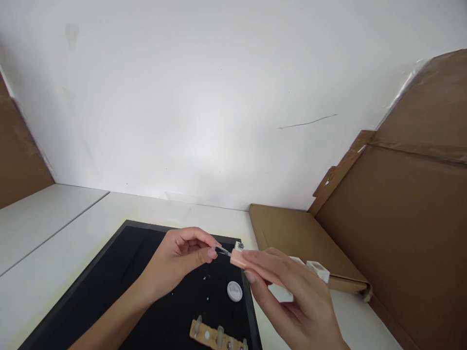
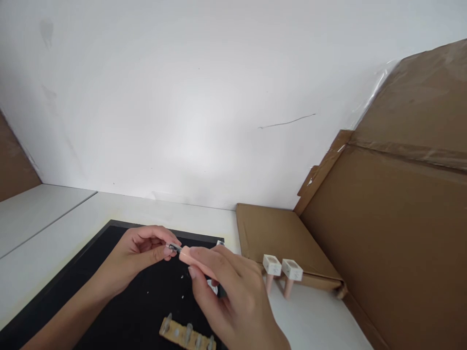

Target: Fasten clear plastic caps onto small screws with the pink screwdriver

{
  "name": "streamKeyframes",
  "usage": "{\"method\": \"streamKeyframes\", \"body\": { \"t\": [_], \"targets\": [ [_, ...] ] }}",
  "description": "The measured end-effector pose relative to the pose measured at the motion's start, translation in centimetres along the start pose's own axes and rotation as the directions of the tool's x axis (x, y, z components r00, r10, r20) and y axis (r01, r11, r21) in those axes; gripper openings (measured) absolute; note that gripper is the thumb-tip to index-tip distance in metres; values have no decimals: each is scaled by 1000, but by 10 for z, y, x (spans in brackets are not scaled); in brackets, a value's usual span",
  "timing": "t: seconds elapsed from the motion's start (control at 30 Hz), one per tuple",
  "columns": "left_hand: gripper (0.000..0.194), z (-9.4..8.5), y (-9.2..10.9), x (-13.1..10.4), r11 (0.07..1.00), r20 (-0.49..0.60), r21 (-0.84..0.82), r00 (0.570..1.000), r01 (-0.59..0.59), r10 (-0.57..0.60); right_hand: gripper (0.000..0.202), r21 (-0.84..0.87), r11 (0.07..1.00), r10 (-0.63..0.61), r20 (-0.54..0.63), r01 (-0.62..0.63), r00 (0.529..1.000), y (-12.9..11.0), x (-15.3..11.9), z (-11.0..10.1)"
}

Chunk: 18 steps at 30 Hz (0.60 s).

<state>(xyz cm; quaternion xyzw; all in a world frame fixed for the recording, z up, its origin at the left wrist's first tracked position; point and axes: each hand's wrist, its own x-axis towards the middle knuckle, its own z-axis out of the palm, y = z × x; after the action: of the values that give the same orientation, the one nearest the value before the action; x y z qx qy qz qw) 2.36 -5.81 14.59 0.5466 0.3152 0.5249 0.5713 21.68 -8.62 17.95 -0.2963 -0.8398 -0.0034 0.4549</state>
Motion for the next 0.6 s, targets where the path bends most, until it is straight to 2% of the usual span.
{"method": "streamKeyframes", "body": {
  "t": [0.5,0.6],
  "targets": [
    [5,-7,-1,-1,999,-44,-43,999,11,-13,31,-30,999,-21,-24,20,1000,2,-2,-4],
    [3,-6,-1,-1,999,-26,-42,1000,1,-2,33,-16,999,-34,-38,34,999,2,-1,-3]
  ]
}}
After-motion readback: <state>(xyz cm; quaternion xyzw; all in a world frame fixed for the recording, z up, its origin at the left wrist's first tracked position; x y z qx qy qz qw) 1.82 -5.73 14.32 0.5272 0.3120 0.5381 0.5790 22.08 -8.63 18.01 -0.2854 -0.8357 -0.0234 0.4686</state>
